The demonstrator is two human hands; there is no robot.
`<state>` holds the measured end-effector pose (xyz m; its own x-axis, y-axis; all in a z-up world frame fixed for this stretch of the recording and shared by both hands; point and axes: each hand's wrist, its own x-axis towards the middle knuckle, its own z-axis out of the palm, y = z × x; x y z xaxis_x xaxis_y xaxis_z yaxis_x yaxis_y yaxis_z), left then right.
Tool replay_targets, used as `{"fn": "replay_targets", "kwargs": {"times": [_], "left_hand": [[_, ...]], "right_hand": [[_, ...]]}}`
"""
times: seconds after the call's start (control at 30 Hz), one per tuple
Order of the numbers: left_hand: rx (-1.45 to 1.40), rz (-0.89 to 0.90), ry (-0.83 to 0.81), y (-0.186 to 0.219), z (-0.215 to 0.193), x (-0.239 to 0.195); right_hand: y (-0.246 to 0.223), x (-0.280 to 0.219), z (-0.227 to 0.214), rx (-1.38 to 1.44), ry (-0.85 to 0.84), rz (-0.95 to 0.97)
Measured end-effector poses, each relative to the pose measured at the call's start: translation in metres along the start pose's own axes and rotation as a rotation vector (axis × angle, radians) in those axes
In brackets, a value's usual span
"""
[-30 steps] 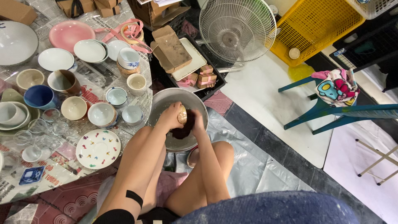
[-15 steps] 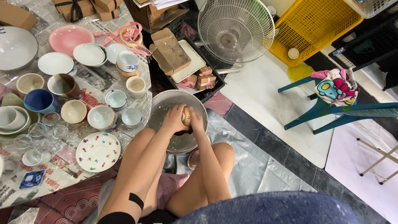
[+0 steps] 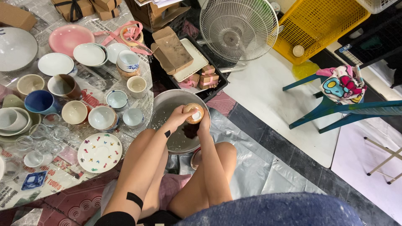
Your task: The person sits on the floor and washes various ceramic bowls and cups using a dark cloth and a metal basin of water. They wipe the interior and exterior of each item and place them on a nearby table.
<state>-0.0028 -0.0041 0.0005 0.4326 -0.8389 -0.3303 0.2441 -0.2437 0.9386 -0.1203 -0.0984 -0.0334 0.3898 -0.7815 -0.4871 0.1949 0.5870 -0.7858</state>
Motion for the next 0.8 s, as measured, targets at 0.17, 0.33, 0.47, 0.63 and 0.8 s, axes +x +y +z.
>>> {"fn": "replay_targets", "kwargs": {"times": [0.17,0.33,0.47,0.63,0.8], "left_hand": [[0.022,0.179,0.024,-0.004,0.001,0.004],[0.354,0.304,0.008,-0.022,0.012,-0.001],[0.449,0.295,0.036,-0.027,0.014,0.001],[0.18,0.214,-0.064,-0.025,0.009,0.01],[0.287,0.002,-0.14,-0.016,0.001,0.0]], "right_hand": [[-0.006,-0.007,0.007,-0.226,0.1,0.1],[-0.013,-0.019,0.01,0.052,-0.135,0.237],[-0.014,-0.018,0.006,0.02,-0.154,0.196],[-0.009,-0.012,0.005,0.028,-0.123,0.121],[-0.001,-0.005,0.003,-0.247,0.017,-0.175]]}}
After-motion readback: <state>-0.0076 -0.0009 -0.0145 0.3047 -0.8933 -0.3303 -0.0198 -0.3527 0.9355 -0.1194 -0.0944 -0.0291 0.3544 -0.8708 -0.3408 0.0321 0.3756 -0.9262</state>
